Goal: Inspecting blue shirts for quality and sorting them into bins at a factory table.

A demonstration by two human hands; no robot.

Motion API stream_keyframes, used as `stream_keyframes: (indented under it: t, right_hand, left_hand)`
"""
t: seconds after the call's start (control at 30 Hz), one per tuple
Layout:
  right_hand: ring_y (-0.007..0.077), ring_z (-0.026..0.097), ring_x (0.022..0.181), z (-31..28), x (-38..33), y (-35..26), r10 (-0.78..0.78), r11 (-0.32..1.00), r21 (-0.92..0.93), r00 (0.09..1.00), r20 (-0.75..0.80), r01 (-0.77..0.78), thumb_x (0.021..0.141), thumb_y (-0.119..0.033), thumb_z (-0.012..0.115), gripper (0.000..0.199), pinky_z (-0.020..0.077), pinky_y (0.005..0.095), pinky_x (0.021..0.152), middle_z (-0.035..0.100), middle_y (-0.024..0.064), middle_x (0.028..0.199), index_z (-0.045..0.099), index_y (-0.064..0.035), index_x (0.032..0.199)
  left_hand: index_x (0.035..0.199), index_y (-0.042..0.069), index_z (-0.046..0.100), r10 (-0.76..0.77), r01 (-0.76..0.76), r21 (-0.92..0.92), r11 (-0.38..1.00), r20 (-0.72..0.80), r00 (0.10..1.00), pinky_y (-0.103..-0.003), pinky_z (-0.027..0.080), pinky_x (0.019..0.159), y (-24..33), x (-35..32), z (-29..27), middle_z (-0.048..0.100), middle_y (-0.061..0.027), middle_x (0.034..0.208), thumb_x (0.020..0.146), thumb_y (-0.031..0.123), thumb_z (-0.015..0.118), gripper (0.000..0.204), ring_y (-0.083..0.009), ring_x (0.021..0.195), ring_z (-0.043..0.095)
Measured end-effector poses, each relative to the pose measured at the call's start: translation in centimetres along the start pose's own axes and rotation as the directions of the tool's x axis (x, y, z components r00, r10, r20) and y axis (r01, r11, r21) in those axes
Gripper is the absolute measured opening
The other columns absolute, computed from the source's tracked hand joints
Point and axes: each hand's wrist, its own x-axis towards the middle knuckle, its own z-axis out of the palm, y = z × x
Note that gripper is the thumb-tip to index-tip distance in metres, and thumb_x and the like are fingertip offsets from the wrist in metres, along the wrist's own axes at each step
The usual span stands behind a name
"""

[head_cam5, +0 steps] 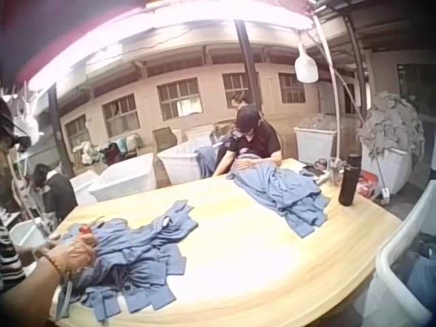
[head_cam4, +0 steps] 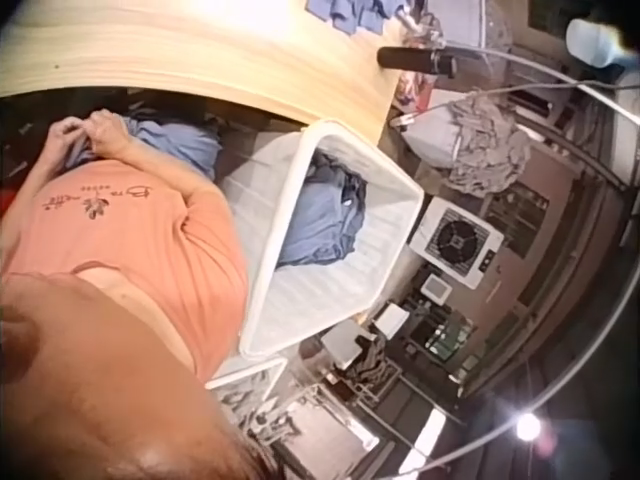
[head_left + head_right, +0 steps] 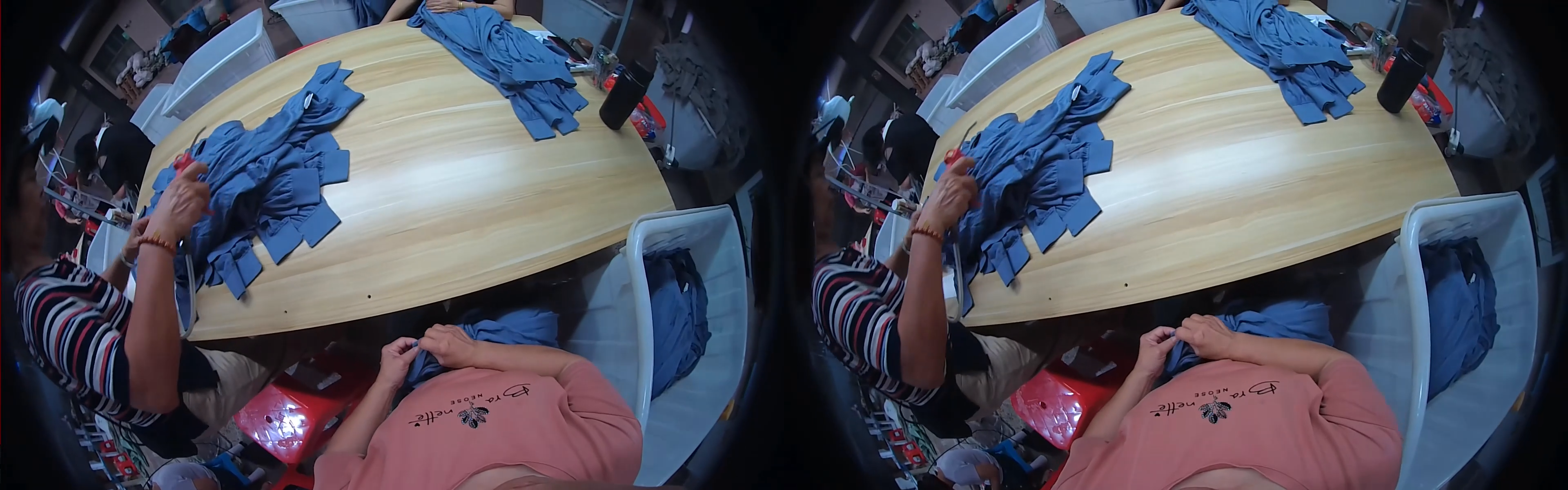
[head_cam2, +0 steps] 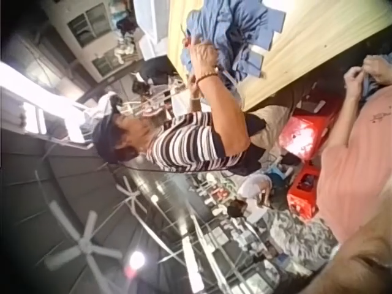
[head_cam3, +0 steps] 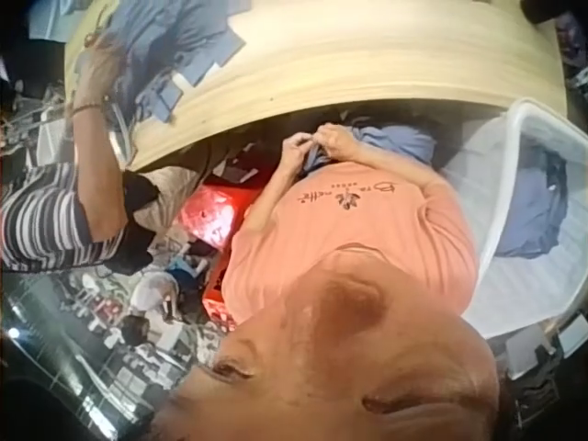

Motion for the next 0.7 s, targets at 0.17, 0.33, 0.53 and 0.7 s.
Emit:
stream_keyframes:
  t: [0.17,0.33,0.53,0.7]
  right_hand:
    - [0.0372,0.063,0.09,0.0,0.1,0.6,0.239,0.961,0.112,0.961,0.139,-0.255,0.08,-0.009,0.056,0.018,0.0508,0.0475,0.072,0.064,0.0156,0.094,0.061,-0.0051,0.097]
    - [0.0382,0.065,0.081,0.7,0.1,1.6,0.298,0.95,0.031,0.933,0.202,-0.311,0.077,-0.018,0.06,0.013,0.0502,0.0494,0.069,0.067,0.0168,0.083,0.063,-0.0072,0.083]
    - [0.0355,0.065,0.065,2.0,0.0,0.9,0.183,0.981,-0.054,0.982,-0.054,-0.186,0.075,-0.018,0.058,0.013,0.0503,0.0476,0.054,0.065,0.0154,0.075,0.059,-0.0055,0.076]
    - [0.035,0.065,0.063,2.2,0.2,0.9,0.189,0.974,-0.101,0.974,-0.126,-0.202,0.075,-0.02,0.057,0.014,0.0506,0.047,0.053,0.064,0.0145,0.072,0.059,-0.0063,0.078]
  left_hand:
    - [0.092,-0.003,0.068,0.142,-0.128,0.185,0.974,-0.065,0.988,-0.022,0.049,0.068,-0.5,0.3,0.5,0.067,-0.0025,0.082,0.086,-0.001,0.065,0.007,-0.0068,0.073,0.059]
    - [0.09,-0.003,0.07,0.233,-0.161,0.417,0.895,-0.129,0.964,-0.024,0.051,0.069,-0.4,-0.1,1.0,0.069,-0.0055,0.081,0.084,0.002,0.066,0.009,-0.0088,0.073,0.061]
    - [0.089,-0.005,0.068,0.354,-0.221,0.514,0.829,-0.177,0.918,-0.029,0.052,0.069,-0.8,-0.1,1.3,0.069,-0.0103,0.079,0.083,0.001,0.063,0.01,-0.0121,0.071,0.062]
    - [0.088,-0.005,0.068,0.377,-0.194,0.616,0.764,-0.181,0.908,-0.031,0.052,0.066,-0.5,0.3,1.7,0.069,-0.0114,0.078,0.082,0.0,0.063,0.009,-0.0143,0.07,0.062]
